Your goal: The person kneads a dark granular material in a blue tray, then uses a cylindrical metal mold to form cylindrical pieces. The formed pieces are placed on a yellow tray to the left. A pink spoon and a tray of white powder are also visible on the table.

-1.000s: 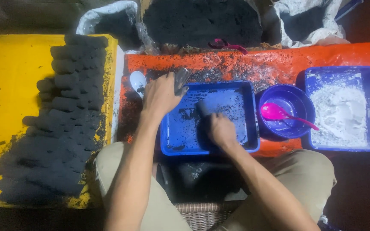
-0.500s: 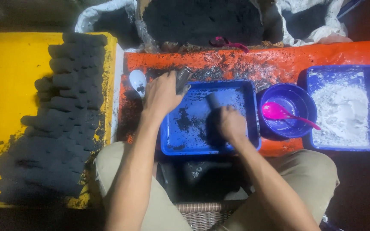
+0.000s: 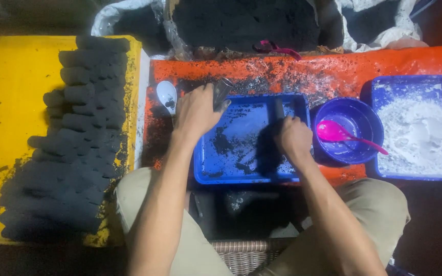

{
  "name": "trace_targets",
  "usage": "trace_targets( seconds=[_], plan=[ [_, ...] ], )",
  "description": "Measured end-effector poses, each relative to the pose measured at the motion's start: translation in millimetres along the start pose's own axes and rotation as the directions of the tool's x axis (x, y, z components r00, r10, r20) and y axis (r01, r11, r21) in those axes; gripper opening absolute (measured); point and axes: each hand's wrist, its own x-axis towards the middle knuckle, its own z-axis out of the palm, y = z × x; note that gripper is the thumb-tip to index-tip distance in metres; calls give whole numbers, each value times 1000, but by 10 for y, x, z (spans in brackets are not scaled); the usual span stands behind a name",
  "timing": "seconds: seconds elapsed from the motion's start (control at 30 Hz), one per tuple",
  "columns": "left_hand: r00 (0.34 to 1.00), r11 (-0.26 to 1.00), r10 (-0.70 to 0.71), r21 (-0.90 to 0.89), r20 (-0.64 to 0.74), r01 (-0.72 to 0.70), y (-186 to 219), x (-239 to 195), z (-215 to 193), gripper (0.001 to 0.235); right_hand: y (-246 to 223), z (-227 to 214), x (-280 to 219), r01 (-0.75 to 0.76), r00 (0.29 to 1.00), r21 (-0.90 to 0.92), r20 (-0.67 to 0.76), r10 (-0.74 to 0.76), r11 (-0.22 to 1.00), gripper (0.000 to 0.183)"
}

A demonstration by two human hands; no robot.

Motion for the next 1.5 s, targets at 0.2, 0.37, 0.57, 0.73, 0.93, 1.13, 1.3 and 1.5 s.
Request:
trace_targets(
  seconds=[0.2, 0.37, 0.57, 0.73, 0.93, 1.13, 1.3, 1.5],
  plan=[
    [1000, 1000, -5, -9, 22, 5, 39, 11, -17, 44, -263, 355, 3, 10, 993, -40, -117, -15, 999, 22],
    [1000, 1000, -8, -13, 15, 8, -5, 60, 46, 46, -645, 262, -43, 149, 976, -79, -151, -160, 986, 20],
    [1000, 1000, 5, -26, 4, -5, 17, 70, -36, 44, -747, 442, 9, 458, 889, 96, -50, -455, 884, 19],
    [999, 999, 6, -53, -40, -8, 29, 48, -95, 41, -678, 374, 244, 408, 910, 61, -113, -400, 911, 20],
    [998, 1000, 20, -18, -61, -21, 15, 97, -80, 38, -979, 408, 306, 528, 845, -11, -101, -526, 849, 21],
    [993, 995, 50, -78, -104, -58, -14, 83, -105, 32, -791, 399, 126, 630, 766, 90, 90, -636, 771, 19],
    [995, 991, 46, -123, -90, -56, 12, 98, 105, 39, -238, 159, 83, 526, 822, 83, 207, -531, 847, 18],
    [998, 977, 20, -214, 64, -6, 209, 29, 381, 42, 309, 496, 220, 174, 961, -57, 229, -157, 983, 30]
  ],
)
